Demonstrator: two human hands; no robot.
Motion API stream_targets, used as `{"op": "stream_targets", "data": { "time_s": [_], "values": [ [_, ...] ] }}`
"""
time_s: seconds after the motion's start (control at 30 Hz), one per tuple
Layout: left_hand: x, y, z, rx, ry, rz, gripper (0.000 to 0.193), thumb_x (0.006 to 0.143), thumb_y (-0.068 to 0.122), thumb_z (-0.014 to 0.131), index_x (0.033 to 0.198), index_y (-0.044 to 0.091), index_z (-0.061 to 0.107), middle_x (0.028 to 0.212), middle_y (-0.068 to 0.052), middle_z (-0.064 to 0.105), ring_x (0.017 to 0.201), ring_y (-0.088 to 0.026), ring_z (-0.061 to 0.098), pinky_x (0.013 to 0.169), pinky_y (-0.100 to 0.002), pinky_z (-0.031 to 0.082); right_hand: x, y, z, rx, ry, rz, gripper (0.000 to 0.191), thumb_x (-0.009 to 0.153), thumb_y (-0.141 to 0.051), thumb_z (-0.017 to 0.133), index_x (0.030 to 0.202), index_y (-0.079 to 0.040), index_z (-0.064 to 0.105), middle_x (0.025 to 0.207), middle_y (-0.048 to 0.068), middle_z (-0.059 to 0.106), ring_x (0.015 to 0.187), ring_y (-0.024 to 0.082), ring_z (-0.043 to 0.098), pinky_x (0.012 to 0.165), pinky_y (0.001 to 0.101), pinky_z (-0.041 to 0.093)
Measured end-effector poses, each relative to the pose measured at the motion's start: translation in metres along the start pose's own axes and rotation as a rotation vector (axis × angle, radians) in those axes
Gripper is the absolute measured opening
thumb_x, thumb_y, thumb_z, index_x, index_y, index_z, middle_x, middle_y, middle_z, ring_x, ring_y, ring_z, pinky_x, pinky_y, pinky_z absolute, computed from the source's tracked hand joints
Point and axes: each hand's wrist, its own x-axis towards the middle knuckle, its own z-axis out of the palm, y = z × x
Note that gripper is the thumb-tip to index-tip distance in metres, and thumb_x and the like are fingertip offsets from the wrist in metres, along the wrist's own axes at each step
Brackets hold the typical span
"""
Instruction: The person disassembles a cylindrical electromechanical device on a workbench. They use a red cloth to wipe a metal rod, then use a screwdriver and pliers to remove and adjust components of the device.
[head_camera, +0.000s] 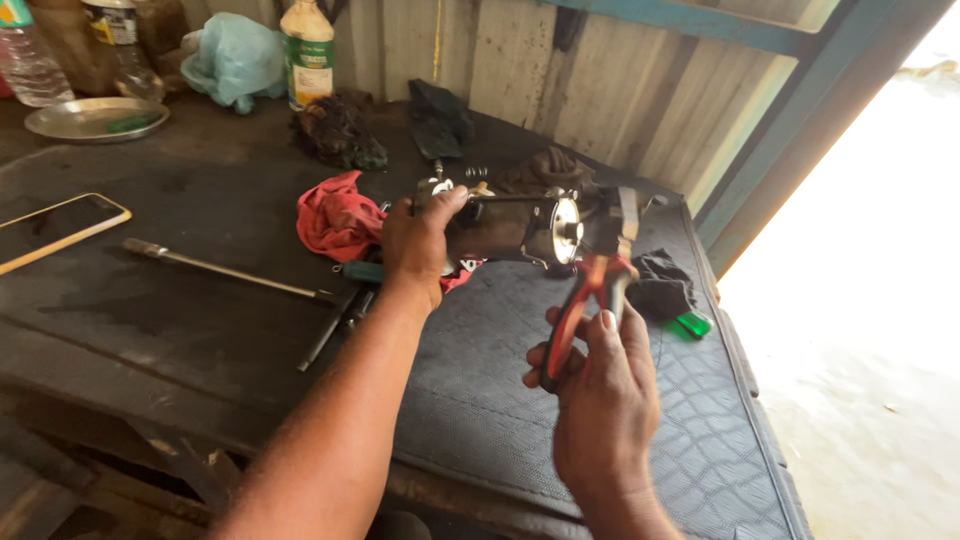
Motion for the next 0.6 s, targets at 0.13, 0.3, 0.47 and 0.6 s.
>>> {"op": "stream_targets", "data": {
  "time_s": [0.13, 0.3, 0.47, 0.6],
  "values": [
    [0.002, 0.004, -0.002, 0.089, 0.035, 0.003, 0.045, 0.075, 0.035, 0.082, 0.103, 0.003, 0.070, 0.098, -0.006, 0.071, 0.088, -0.015, 0.066, 0.079, -0.032, 0.054, 0.006, -0.002, -0.002, -0.043, -0.009, 0.082, 0.038, 0.101, -0.025, 0.041, 0.133, -0.008, 0.054, 0.099, 0.012, 0.067, 0.068, 0.022, 0.063, 0.059, 0.0397, 0.054],
    [-0.004, 0.006, 0.004, 0.111, -0.068, 0.087, 0.049, 0.070, 0.038, 0.084, 0.102, 0.003, 0.073, 0.097, -0.006, 0.075, 0.085, -0.015, 0.069, 0.079, -0.032, 0.056, 0.031, -0.035, -0.045, -0.676, -0.081, -0.123, 0.047, 0.099, -0.030, 0.052, 0.142, -0.011, 0.056, 0.104, 0.013, 0.069, 0.081, 0.027, 0.065, 0.070, 0.0442, 0.052],
    [-0.019, 0.007, 0.016, 0.397, -0.211, 0.227, 0.057, 0.067, 0.045, 0.086, 0.106, 0.005, 0.074, 0.097, -0.004, 0.077, 0.087, -0.014, 0.071, 0.081, -0.030, 0.057, 0.059, -0.048, -0.069, -1.474, 0.078, -0.238, 0.054, 0.091, -0.037, 0.067, 0.144, -0.026, 0.058, 0.123, 0.012, 0.061, 0.115, 0.031, 0.061, 0.095, 0.0489, 0.047],
    [-0.025, 0.008, 0.018, 0.601, -0.229, 0.339, 0.068, 0.065, 0.049, 0.087, 0.116, 0.007, 0.071, 0.101, -0.001, 0.078, 0.094, -0.012, 0.073, 0.086, -0.028, 0.055, 0.067, -0.038, -0.078, -1.509, 0.045, -0.238, 0.049, 0.092, -0.039, 0.067, 0.139, -0.027, 0.060, 0.132, 0.012, 0.055, 0.120, 0.034, 0.058, 0.097, 0.0483, 0.047]
  ]
}}
